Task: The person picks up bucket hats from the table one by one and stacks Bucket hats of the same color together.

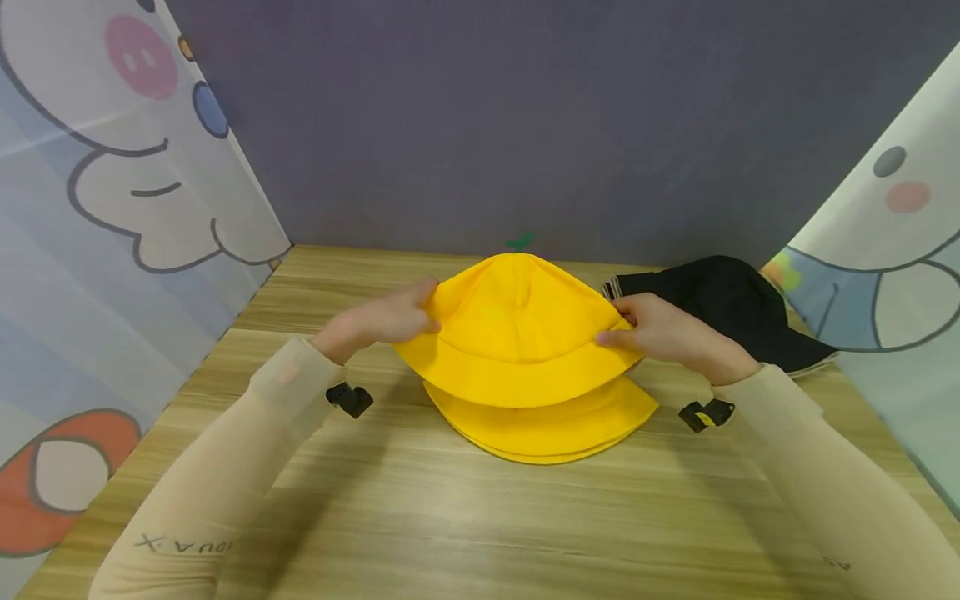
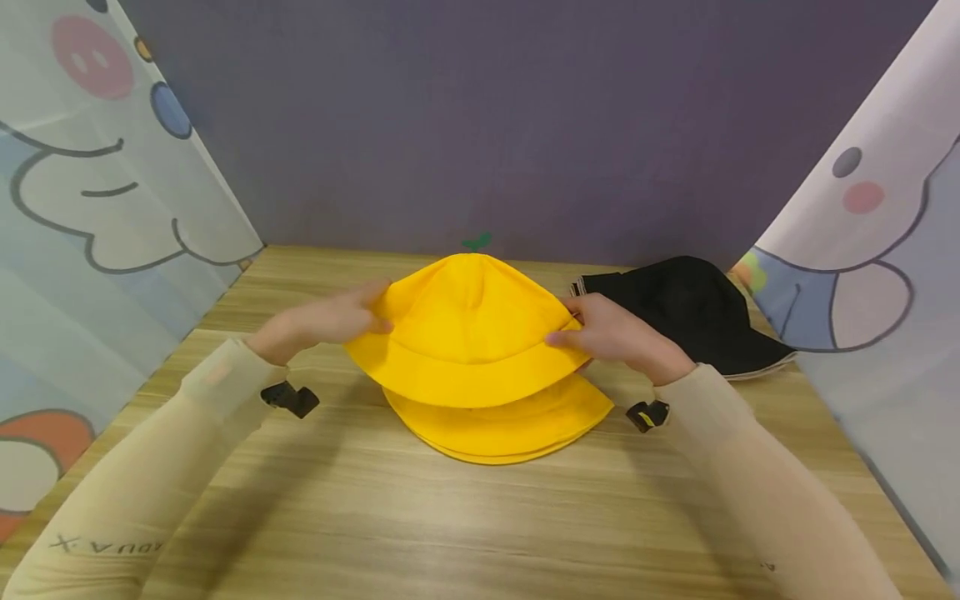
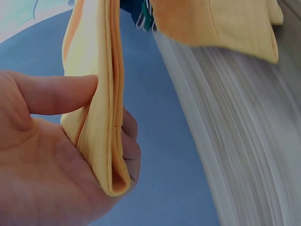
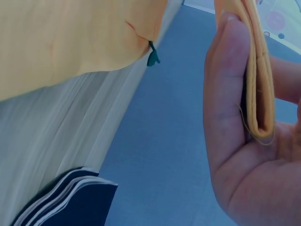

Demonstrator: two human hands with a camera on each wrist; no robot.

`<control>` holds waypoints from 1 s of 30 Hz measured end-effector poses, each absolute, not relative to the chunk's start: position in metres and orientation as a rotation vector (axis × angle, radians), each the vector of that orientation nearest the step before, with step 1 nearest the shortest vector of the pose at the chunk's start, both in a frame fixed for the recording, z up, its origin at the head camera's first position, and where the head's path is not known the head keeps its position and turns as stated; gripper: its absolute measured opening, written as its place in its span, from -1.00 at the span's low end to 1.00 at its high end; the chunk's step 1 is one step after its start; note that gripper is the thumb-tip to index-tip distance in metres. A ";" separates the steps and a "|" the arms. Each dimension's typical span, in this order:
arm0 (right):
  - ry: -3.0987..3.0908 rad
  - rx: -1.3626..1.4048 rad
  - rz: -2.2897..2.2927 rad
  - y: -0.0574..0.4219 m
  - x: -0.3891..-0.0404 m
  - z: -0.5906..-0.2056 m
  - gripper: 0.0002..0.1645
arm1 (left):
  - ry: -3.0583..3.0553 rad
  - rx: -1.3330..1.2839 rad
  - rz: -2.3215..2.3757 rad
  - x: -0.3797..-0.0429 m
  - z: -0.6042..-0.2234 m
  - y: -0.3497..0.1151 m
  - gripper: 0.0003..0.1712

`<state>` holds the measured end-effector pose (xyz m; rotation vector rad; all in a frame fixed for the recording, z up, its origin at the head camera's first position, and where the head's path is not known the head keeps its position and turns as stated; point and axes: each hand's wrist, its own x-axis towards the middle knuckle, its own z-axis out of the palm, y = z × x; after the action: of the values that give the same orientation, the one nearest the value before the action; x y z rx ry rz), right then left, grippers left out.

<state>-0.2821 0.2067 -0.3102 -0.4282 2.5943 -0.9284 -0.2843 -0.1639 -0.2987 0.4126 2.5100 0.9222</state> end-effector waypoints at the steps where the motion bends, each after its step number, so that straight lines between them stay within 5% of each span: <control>1: 2.593 -0.425 -0.927 0.210 -0.280 -0.310 -0.48 | 2.503 0.422 0.927 -0.283 -0.300 -0.162 -0.16; 30: 2.365 -0.431 -0.971 0.235 -0.269 -0.349 -0.49 | 2.377 0.443 0.880 -0.274 -0.349 -0.131 -0.08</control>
<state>-0.2690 0.2352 -0.3494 -0.4312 2.3648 -0.9708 -0.2744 -0.1312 -0.3487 0.4427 2.3768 0.8796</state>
